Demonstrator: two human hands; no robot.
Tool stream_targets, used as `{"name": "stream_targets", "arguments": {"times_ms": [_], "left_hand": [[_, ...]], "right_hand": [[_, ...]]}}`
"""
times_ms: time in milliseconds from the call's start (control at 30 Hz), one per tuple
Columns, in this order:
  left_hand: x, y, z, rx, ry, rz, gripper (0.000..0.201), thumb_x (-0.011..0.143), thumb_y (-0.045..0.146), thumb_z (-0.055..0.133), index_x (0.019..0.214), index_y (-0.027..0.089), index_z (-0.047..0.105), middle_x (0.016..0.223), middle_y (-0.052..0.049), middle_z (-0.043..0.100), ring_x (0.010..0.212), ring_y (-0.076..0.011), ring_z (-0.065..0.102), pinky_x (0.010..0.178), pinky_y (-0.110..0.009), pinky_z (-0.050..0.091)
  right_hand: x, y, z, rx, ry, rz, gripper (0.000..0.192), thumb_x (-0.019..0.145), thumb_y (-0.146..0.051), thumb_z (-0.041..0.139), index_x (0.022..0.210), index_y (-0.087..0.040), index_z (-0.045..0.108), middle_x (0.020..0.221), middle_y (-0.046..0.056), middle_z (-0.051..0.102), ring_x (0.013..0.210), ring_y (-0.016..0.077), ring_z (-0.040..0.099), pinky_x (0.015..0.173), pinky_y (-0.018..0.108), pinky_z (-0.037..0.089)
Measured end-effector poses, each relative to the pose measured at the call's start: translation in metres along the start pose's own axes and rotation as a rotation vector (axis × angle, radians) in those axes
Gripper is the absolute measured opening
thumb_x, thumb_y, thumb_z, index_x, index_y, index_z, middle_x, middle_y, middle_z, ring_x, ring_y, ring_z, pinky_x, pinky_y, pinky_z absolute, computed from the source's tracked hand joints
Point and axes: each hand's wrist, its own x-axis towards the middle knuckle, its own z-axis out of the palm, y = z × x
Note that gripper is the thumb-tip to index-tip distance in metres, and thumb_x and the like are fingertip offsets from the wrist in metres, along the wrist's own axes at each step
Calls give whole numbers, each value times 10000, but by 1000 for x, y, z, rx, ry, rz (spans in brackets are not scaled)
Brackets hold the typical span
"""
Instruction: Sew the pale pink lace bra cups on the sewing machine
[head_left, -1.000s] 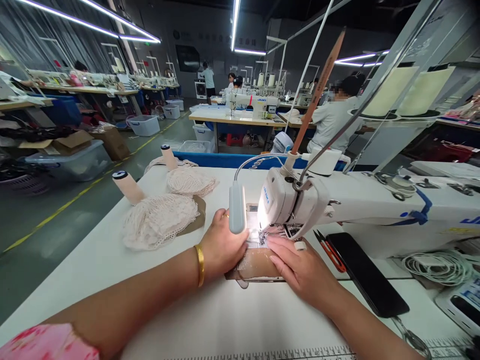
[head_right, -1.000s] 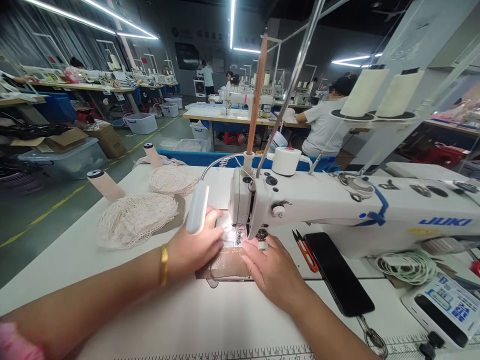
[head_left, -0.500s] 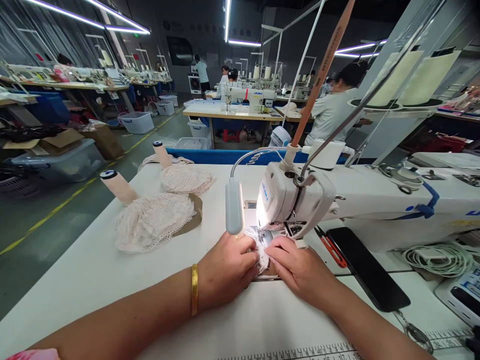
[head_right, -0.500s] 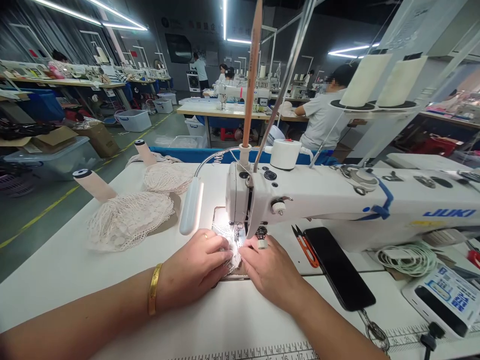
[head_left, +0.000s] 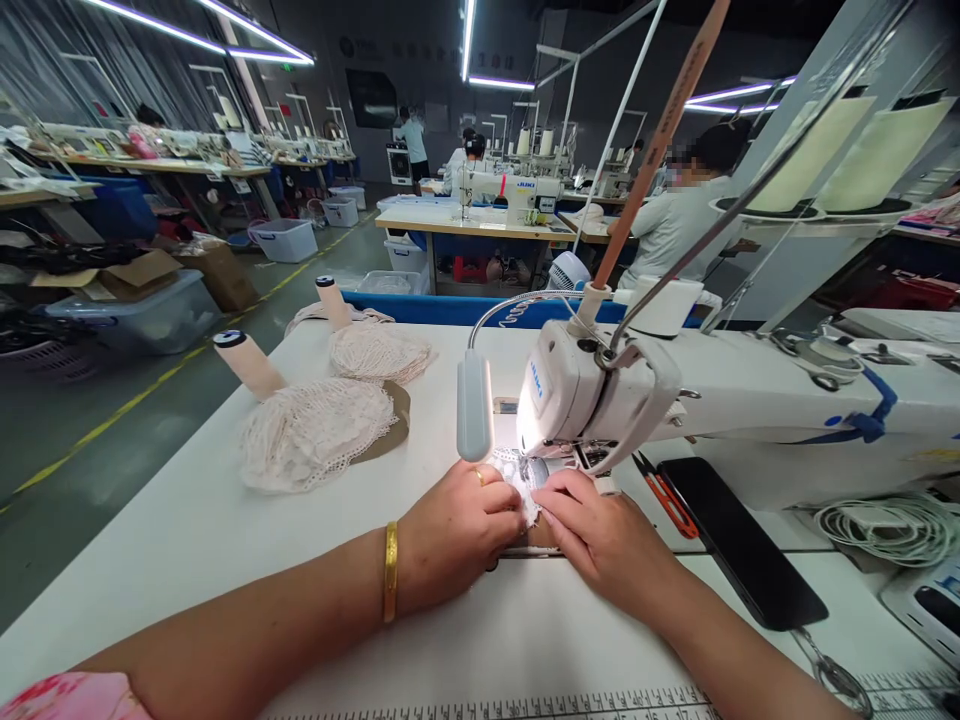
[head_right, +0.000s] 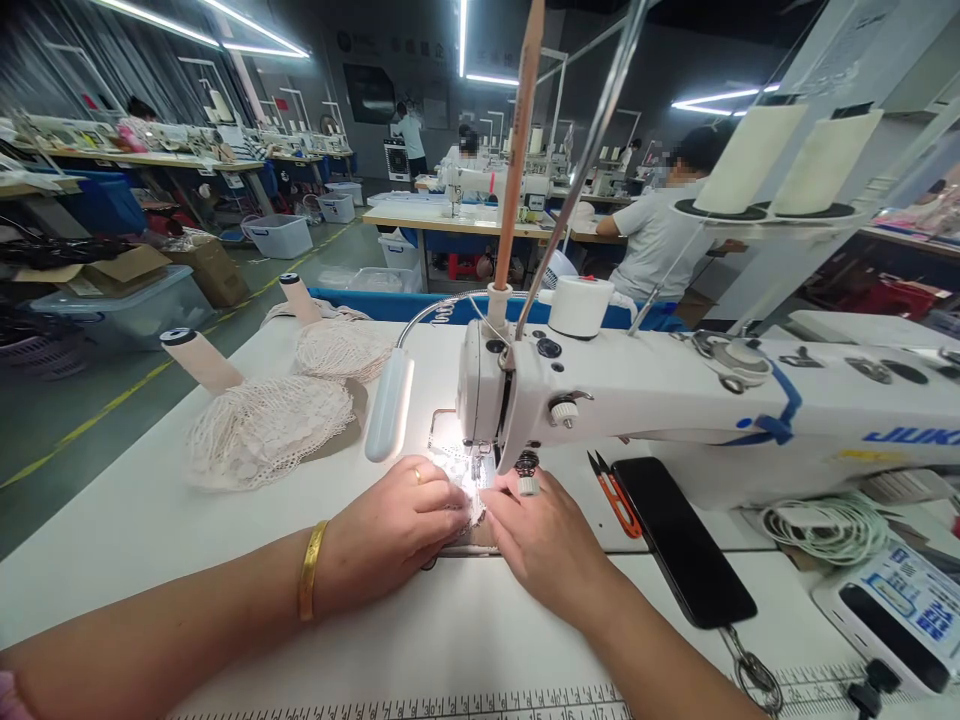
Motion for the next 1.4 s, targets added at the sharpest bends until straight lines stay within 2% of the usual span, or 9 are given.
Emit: {"name": "stream_targets", "arguments": {"times_ms": [167, 267, 400, 567, 767, 967, 1100, 1267, 1400], "left_hand": [[-3, 0, 3, -43, -24, 55, 177, 909, 52, 593, 962, 192, 687, 914, -31, 737, 846, -184, 644, 859, -369, 458], [-2, -3, 3, -11, -25, 37, 173, 879, 52, 605, 938, 185, 700, 933, -39, 742, 840, -194, 634, 838, -372, 457], [1, -7, 3, 29, 9, 23, 203, 915, 53, 567, 918, 176, 729, 921, -51, 750, 834, -202, 640, 819, -371, 470], [5, -12, 3, 70, 21, 11, 247, 964, 78, 534, 901, 176, 752, 904, -64, 749, 825, -208, 651, 811, -374, 487], [9, -20, 4, 121, 39, -7, 221, 996, 116, 559, 932, 173, 763, 909, -66, 742, 876, -212, 659, 867, -378, 494], [8, -19, 5, 129, 28, -132, 192, 999, 174, 581, 922, 187, 757, 994, -61, 732, 963, -229, 639, 733, -320, 468], [8, -20, 6, 120, -15, -195, 177, 1008, 236, 577, 946, 193, 737, 1089, -77, 709, 1013, -241, 623, 800, -339, 484], [15, -18, 7, -88, -109, -394, 160, 979, 200, 558, 861, 164, 661, 1034, -103, 686, 1006, -275, 604, 870, -395, 472], [18, -14, 4, -210, -59, -499, 152, 868, 96, 567, 736, 171, 576, 926, -82, 673, 939, -261, 603, 861, -378, 467]], "right_hand": [[-3, -1, -1, 39, -13, -39, 255, 1006, -107, 460, 1101, -237, 657, 1004, 71, 656, 843, 224, 570, 680, 342, 466], [-2, -1, 0, 39, -26, -10, 249, 1015, -111, 450, 1075, -229, 660, 977, 71, 660, 822, 222, 575, 658, 340, 465], [0, 0, 4, 28, -1, 20, 262, 1029, -126, 441, 1100, -228, 672, 1018, 77, 690, 821, 220, 618, 636, 343, 473], [1, 2, 9, -17, 30, 68, 288, 1039, -174, 437, 1171, -235, 687, 1165, 99, 719, 918, 253, 680, 654, 367, 537], [1, 4, 16, -86, 25, 123, 366, 1034, -238, 474, 1356, -204, 644, 1256, 135, 719, 1052, 323, 698, 696, 430, 612], [-1, 5, 19, -80, 28, 130, 405, 1056, -273, 442, 1409, -193, 622, 1343, 138, 691, 1210, 345, 655, 837, 478, 643], [-2, 6, 21, -81, 41, 135, 405, 1061, -286, 426, 1402, -199, 627, 1322, 136, 696, 1186, 337, 668, 865, 484, 639], [-2, 5, 24, -80, 79, 118, 381, 1069, -308, 414, 1343, -197, 655, 1291, 135, 707, 1163, 342, 674, 887, 496, 627], [-2, 7, 30, -77, 143, 71, 357, 1079, -326, 405, 1275, -198, 674, 1243, 136, 721, 1063, 313, 713, 838, 463, 625]]}}
